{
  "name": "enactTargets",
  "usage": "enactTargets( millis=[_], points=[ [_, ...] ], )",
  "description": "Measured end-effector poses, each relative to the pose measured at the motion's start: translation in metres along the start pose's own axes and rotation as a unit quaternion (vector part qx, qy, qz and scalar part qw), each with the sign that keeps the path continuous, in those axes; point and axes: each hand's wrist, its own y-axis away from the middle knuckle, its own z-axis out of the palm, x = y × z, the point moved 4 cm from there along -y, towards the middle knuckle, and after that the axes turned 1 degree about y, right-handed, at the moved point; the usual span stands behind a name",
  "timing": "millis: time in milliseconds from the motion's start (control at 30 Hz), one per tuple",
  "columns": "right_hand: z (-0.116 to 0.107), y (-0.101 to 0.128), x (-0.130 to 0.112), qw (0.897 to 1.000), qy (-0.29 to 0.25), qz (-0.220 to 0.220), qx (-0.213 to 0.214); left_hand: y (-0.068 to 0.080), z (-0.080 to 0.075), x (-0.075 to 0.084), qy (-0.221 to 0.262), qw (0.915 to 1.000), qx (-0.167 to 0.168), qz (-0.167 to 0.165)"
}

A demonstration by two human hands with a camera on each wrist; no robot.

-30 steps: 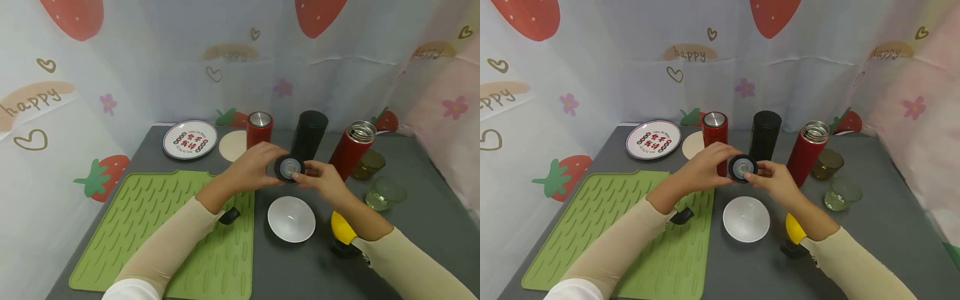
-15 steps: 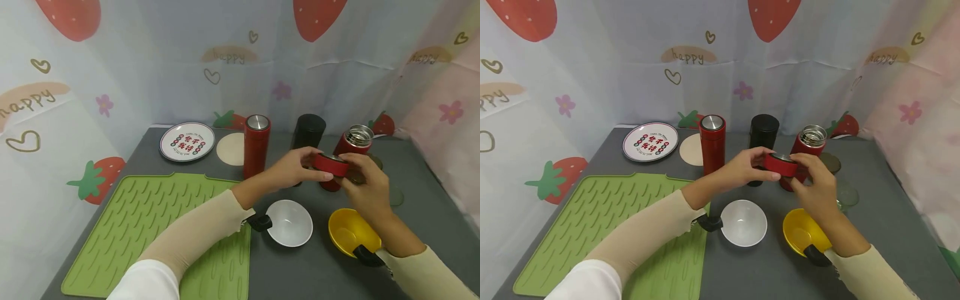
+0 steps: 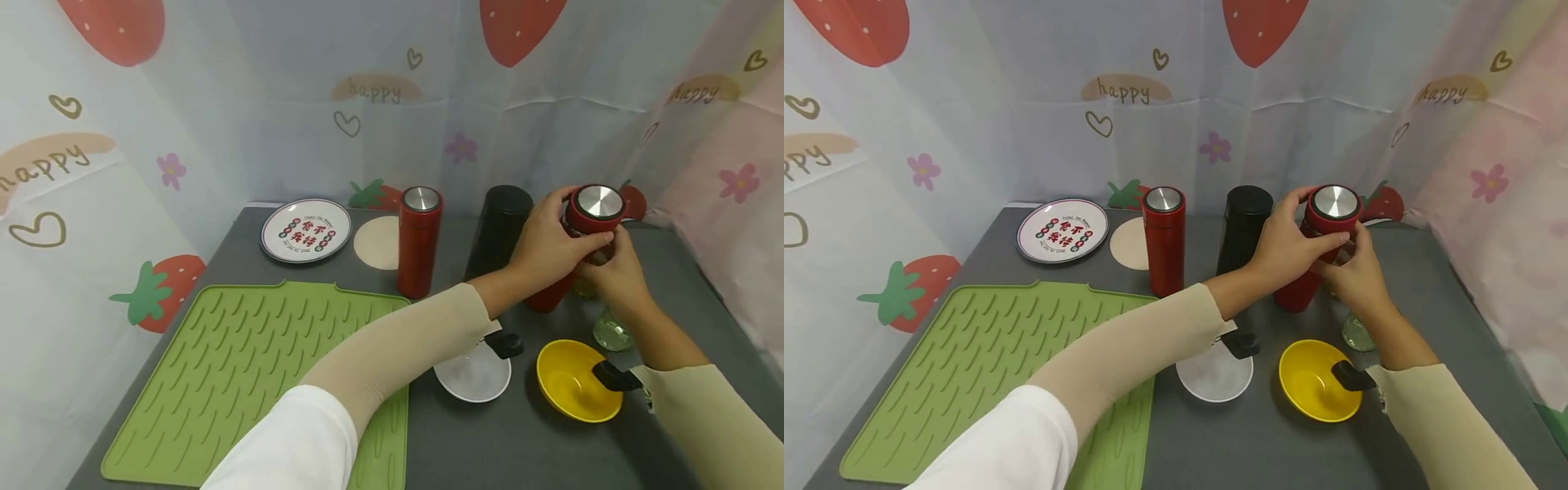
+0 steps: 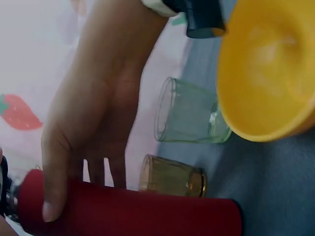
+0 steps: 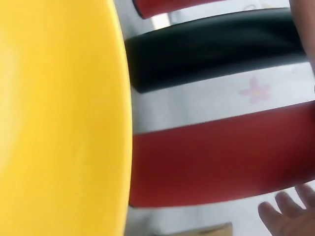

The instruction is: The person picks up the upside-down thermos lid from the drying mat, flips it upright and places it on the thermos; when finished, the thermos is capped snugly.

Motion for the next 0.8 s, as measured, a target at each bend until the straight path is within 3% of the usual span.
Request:
enactTargets(
  millis=[167,467,567,733,800],
  points=[
    [0.006,-0.003,0.006,1.0,0.011,0.02,-0.002,-0.007,0.008,-0.009,0.005,0.9998,0.016,-0.011],
    [0.007,-0.003,0.009,0.999,0.045,0.012,0.007,-0.004,0.019,-0.023,0.084,0.9964,0.009,-0.011],
    [0.005,-0.003,0.008,0.998,0.054,0.012,0.007,-0.003,0.022,-0.025,0.077,0.9969,-0.003,-0.018],
    [0.003,-0.003,0.01,0.997,0.072,0.008,0.007,-0.003,0.025,-0.022,0.019,0.9984,-0.05,-0.02],
    [0.003,-0.003,0.012,0.997,0.078,0.0,0.001,-0.005,0.026,-0.021,0.004,0.998,-0.053,-0.033]
  ],
)
